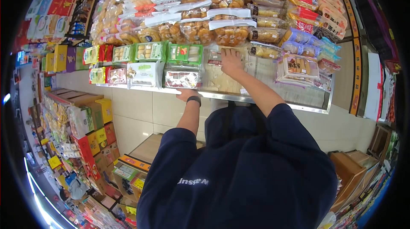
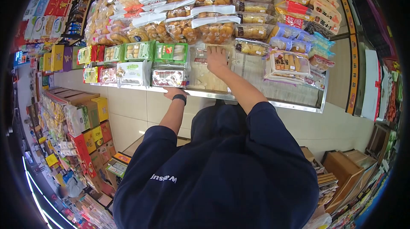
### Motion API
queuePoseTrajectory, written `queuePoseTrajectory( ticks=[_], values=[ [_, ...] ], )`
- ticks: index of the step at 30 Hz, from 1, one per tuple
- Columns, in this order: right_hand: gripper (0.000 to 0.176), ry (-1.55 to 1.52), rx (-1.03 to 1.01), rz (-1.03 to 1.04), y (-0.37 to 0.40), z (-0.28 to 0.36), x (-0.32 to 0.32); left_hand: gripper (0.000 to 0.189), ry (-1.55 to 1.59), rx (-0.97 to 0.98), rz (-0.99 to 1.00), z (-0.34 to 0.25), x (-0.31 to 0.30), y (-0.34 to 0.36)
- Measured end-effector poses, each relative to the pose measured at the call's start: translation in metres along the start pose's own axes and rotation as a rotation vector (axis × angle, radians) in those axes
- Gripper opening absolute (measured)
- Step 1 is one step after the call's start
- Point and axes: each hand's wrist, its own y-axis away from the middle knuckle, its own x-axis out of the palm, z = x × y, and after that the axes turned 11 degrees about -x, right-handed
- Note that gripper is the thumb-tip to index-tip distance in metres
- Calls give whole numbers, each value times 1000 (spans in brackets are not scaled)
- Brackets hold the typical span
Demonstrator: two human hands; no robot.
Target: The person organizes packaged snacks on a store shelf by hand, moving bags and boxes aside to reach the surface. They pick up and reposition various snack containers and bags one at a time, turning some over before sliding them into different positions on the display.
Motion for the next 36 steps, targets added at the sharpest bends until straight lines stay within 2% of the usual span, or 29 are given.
queuePoseTrajectory(
  ticks=[3,5,9,12,13,14,16,17,19,21,24,26,27,32,33,36],
  values=[
    [78,-38,-126,-243,23,-6,1,69,-4,2,-43,5,2,-7],
    [72,-161,-170,-194,57,-9,-15,66,47,29,7,10,5,-16],
    [55,-495,-272,-109,149,-47,-31,59,-11,40,-69,13,8,-26],
    [38,-408,-101,28,230,-101,-28,57,-29,42,9,12,4,-27],
    [31,-343,9,92,253,-126,-29,60,-76,-63,5,2,2,-14],
    [25,-283,114,155,278,-153,-30,60,-34,-61,-15,-9,1,5],
    [16,-54,407,68,320,-211,-29,59,-1,-58,28,1,2,-14],
    [17,44,493,142,328,-231,-55,59,-20,-99,45,6,4,-27],
    [23,177,605,-90,338,-271,-80,61,-43,-126,75,8,2,-37],
    [39,318,576,-93,334,-293,-108,64,-58,-166,72,3,2,-29],
    [50,382,415,-151,328,-329,-95,69,-16,-179,83,-10,-1,0],
    [56,356,460,-45,327,-339,-85,69,12,-139,96,-17,-4,17],
    [59,344,477,12,324,-340,-85,68,15,-109,101,-17,-4,19],
    [62,369,513,18,335,-328,-90,64,75,-80,129,-7,-2,1],
    [62,364,531,9,338,-325,-95,64,63,-99,95,-17,-4,20],
    [62,477,701,11,351,-302,-108,64,40,-153,83,-21,-5,26]
  ],
)
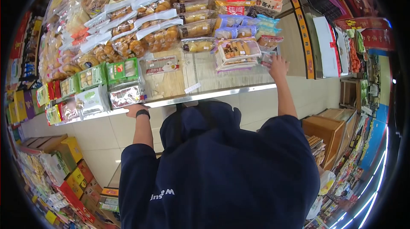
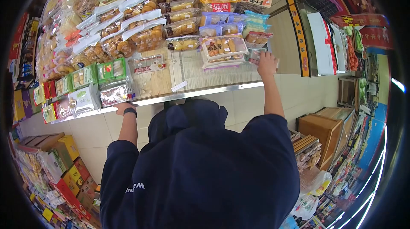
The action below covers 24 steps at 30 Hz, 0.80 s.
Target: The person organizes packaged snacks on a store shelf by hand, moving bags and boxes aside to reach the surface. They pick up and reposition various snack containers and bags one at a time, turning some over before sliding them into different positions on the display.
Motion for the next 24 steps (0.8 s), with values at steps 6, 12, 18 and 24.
queuePoseTrajectory(
  ticks=[6,12,18,24],
  values=[
    [61,-6,-144,377,52,29,-19,64,-31,35,44,7,0,-13],
    [72,-570,-596,252,46,198,-67,63,76,35,13,10,4,-25],
    [74,-759,-679,-77,-8,366,-128,66,35,20,18,6,1,-11],
    [81,-540,-759,-121,-63,427,-145,65,12,62,20,7,0,-13]
  ],
)
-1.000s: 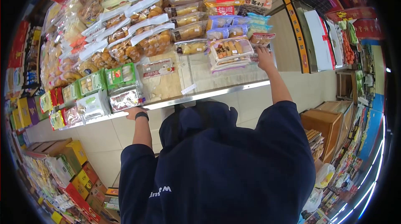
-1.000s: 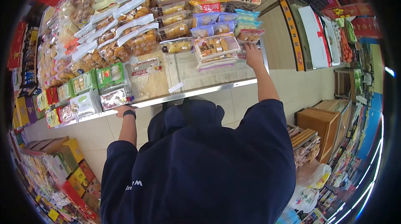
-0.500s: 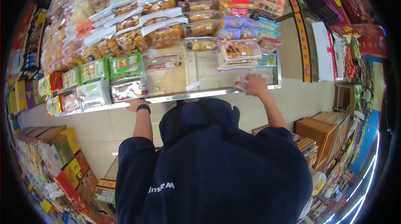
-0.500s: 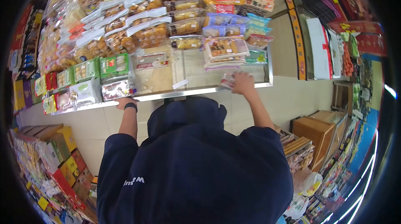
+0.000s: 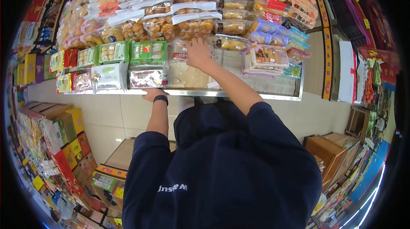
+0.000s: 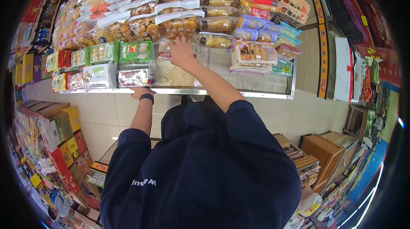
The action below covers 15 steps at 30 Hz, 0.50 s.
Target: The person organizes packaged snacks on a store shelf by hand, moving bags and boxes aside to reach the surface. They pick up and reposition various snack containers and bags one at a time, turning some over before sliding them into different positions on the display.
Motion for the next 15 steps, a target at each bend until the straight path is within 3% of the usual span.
queuePoseTrajectory(
  ticks=[5,11,15],
  values=[
    [82,20,17,141,-19,-4,42,70,-24,-8,-87,-2,3,7],
    [92,-44,3,141,-6,-11,50,70,-108,-22,-146,-7,3,11],
    [93,1,-50,-47,26,-7,44,70,-44,-8,-93,-6,2,14]
  ],
)
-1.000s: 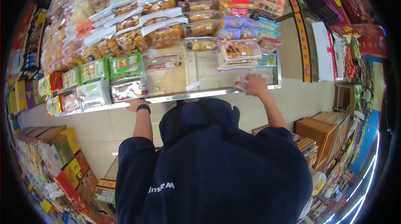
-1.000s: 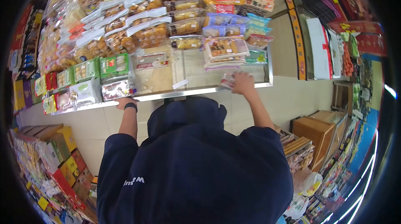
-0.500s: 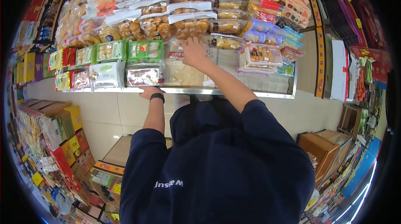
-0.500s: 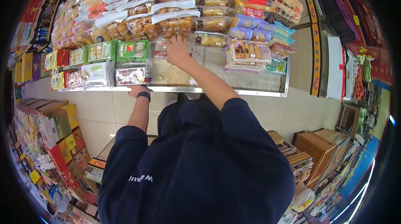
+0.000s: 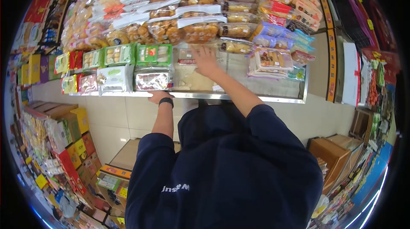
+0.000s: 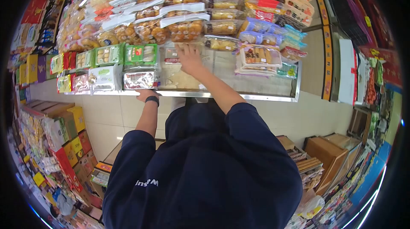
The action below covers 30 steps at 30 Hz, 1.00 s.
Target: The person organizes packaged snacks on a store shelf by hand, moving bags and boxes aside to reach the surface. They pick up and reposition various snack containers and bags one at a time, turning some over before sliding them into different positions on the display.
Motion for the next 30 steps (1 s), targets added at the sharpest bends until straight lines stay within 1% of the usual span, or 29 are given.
queuePoseTrajectory(
  ticks=[2,4,5,6,8,9,10,11,12,13,14,15,17,18,20,22,23,24,26,27,30],
  values=[
    [92,-14,-10,-69,27,0,2,68,6,-6,37,7,1,-19],
    [85,-113,-72,-136,74,-1,-2,66,8,-8,85,11,2,-24],
    [76,-259,-51,-54,101,-9,-2,65,31,5,117,6,-1,-13],
    [67,-412,-32,24,133,-21,0,64,21,14,128,10,1,-29],
    [38,-450,92,105,200,-50,-3,63,-12,-30,96,11,1,-25],
    [20,-435,174,184,226,-71,-17,64,-2,-43,97,9,1,-24],
    [16,-342,390,138,256,-92,-18,65,8,-55,97,8,0,-23],
    [17,-259,537,126,283,-117,-30,66,17,-68,98,6,-1,-22],
    [13,-102,614,155,309,-152,-33,67,43,-81,137,0,-3,-7],
    [19,57,607,6,335,-185,-38,67,69,-93,182,-5,-2,2],
    [29,213,717,-98,343,-205,-54,66,61,-102,182,-5,-2,0],
    [51,260,852,63,340,-230,-79,65,54,-111,181,-2,-3,-6],
    [59,471,748,-51,341,-257,-102,63,37,-122,189,8,-2,-36],
    [65,465,741,3,336,-269,-104,63,26,-121,198,19,1,-67],
    [77,447,722,109,325,-287,-104,62,32,-113,185,16,1,-69],
    [78,398,779,166,318,-295,-102,63,65,-106,137,2,0,-16],
    [79,376,803,199,314,-297,-102,65,59,-83,78,-1,1,-8],
    [77,379,814,273,313,-298,-105,66,39,-64,102,0,1,-15],
    [84,418,781,331,315,-296,-107,64,51,-45,90,7,3,-28],
    [88,439,767,361,320,-298,-108,62,56,-38,130,8,1,-31],
    [80,473,703,393,332,-299,-102,61,67,20,159,12,1,-34]
  ],
)
